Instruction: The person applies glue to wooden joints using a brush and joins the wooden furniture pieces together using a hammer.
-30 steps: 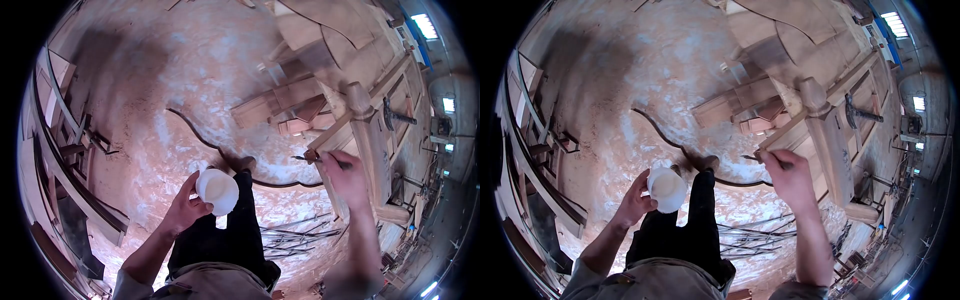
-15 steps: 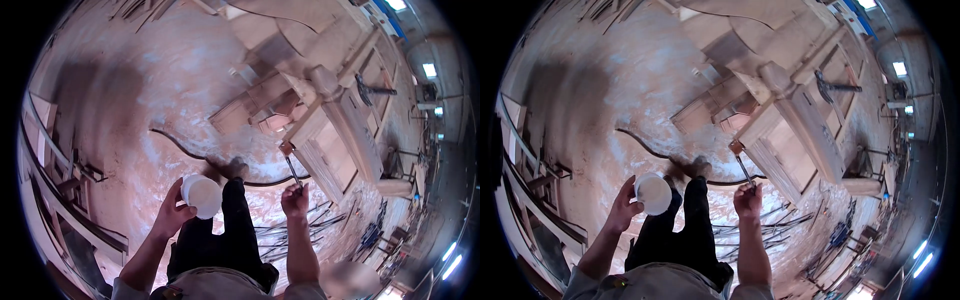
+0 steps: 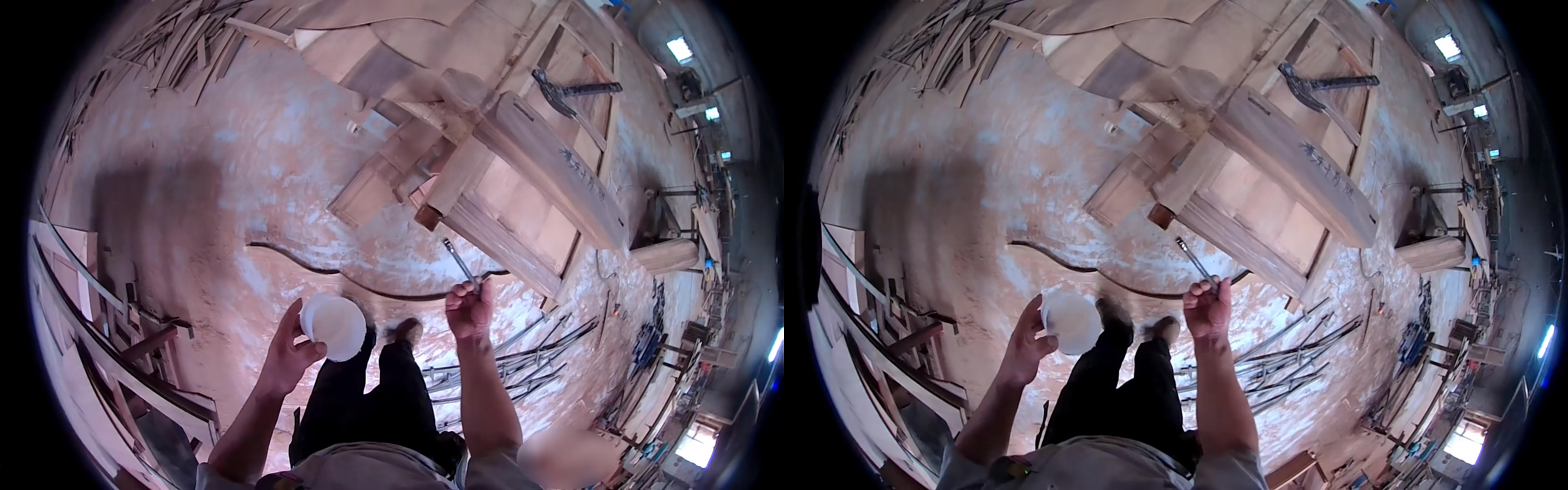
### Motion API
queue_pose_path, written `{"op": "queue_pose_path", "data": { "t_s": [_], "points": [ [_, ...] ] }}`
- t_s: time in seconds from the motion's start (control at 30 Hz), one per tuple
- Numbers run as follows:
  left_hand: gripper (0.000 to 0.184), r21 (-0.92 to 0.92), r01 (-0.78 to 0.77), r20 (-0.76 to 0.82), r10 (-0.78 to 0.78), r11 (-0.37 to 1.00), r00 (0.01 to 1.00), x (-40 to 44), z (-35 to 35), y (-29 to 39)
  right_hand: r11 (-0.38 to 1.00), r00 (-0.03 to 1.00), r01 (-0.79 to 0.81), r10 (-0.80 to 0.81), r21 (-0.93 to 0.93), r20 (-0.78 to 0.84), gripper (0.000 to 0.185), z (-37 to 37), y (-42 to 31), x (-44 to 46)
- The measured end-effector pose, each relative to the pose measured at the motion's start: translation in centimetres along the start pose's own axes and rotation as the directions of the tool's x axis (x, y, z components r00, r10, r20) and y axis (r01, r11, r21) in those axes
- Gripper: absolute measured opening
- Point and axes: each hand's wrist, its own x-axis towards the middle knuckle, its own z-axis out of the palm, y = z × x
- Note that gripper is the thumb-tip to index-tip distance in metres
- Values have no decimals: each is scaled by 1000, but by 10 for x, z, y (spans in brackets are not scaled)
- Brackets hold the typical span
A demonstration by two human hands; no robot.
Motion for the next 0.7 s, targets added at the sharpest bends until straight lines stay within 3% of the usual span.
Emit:
{"op": "queue_pose_path", "data": {
  "t_s": [0.03,0.13,0.17,0.23,0.3,0.37,0.43,0.5,0.6,0.63,0.7],
  "points": [
    [91,13,5,6,-5,1000,1000,2,6,-4,997,996,45,-50,-62,-68,36,9,-10,-13],
    [89,81,18,9,-19,997,1000,4,31,-12,936,987,143,-158,-321,-20,35,51,-36,-68],
    [90,19,38,21,-39,999,999,5,43,-10,886,985,150,-173,-439,-12,35,67,-43,-89],
    [91,-100,80,50,-75,992,996,8,73,-5,592,968,250,-166,-767,187,40,93,-53,-128],
    [93,-104,70,81,-62,992,995,9,101,-3,275,968,250,-54,-928,245,27,104,-57,-154],
    [94,-72,53,105,-45,996,993,10,128,-2,-5,895,443,-44,-896,443,11,114,-53,-161],
    [95,-68,66,155,-55,996,986,7,155,5,-182,873,474,-29,-862,486,12,103,-56,-162],
    [94,-17,50,183,-46,999,982,6,177,1,-270,884,447,-9,-852,467,13,88,-65,-167],
    [93,-27,38,198,-32,999,980,2,203,-10,-43,919,346,-185,-937,348,15,71,-92,-179],
    [92,-9,36,209,-33,999,977,3,211,-13,69,943,284,-202,-956,265,26,56,-103,-181],
    [92,29,25,217,-31,999,976,4,225,-15,248,969,134,-234,-960,74,30,47,-125,-186]
  ]
}}
